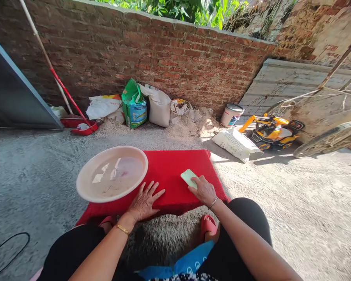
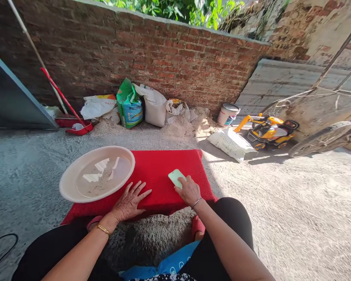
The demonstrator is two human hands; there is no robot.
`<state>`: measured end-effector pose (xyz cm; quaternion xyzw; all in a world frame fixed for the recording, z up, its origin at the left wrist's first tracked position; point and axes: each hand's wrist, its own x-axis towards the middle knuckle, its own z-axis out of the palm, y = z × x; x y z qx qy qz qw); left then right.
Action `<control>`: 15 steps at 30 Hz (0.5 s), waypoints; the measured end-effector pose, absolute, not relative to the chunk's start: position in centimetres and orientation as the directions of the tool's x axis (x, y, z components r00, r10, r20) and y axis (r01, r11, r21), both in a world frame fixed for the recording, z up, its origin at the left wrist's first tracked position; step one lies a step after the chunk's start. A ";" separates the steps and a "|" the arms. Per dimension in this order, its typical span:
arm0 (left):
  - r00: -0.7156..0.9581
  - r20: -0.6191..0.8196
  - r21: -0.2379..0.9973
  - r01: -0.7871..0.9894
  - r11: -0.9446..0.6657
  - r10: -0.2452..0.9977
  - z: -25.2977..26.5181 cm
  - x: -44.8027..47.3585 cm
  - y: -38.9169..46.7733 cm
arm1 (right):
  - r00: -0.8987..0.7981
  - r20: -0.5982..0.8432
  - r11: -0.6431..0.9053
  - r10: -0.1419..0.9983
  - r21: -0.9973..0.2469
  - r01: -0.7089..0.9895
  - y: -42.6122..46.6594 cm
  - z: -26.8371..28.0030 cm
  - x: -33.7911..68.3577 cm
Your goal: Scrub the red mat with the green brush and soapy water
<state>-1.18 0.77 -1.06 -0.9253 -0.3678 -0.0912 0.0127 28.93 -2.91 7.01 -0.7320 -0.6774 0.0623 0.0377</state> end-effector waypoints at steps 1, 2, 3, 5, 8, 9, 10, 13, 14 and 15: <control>0.713 0.182 0.036 0.683 -0.729 0.677 -1.1 -1.2 0.8 | 0.054 -0.037 -0.059 0.998 -0.142 0.988 -2.6 6.6 28.3; 0.713 0.188 0.030 0.684 -0.729 0.676 -1.0 -1.2 0.8 | 0.050 -0.036 -0.055 0.998 -0.143 0.988 -2.4 6.3 28.1; 0.712 0.194 0.025 0.684 -0.729 0.674 -1.0 -1.2 0.7 | 0.060 -0.037 -0.065 0.998 -0.143 0.988 -2.3 6.1 28.3; 0.711 0.207 0.022 0.683 -0.730 0.672 -0.8 -1.1 0.6 | 0.118 -0.052 -0.125 0.992 -0.145 0.981 -2.4 5.7 30.0; 0.709 0.212 0.027 0.684 -0.729 0.673 -0.4 -1.1 0.5 | 0.280 -0.111 -0.295 0.954 -0.159 0.942 -3.3 5.8 34.4; 0.710 0.211 0.031 0.683 -0.730 0.672 -0.4 -1.1 0.5 | 0.348 -0.136 -0.367 0.928 -0.158 0.917 -3.8 6.0 35.9; 0.711 0.209 0.035 0.681 -0.732 0.671 -0.3 -1.0 0.4 | 0.421 -0.159 -0.444 0.893 -0.150 0.883 -4.3 6.2 37.3; 0.709 0.207 0.048 0.681 -0.731 0.674 -0.1 -1.0 0.4 | 0.610 -0.188 -0.635 0.769 -0.115 0.764 -5.4 7.1 39.8; 0.706 0.206 0.052 0.683 -0.728 0.677 -0.1 -0.9 0.4 | 0.640 -0.179 -0.661 0.748 -0.112 0.742 -5.5 7.4 39.9; 0.704 0.204 0.054 0.686 -0.726 0.680 0.0 -0.9 0.4 | 0.644 -0.162 -0.663 0.748 -0.116 0.740 -5.5 7.6 39.6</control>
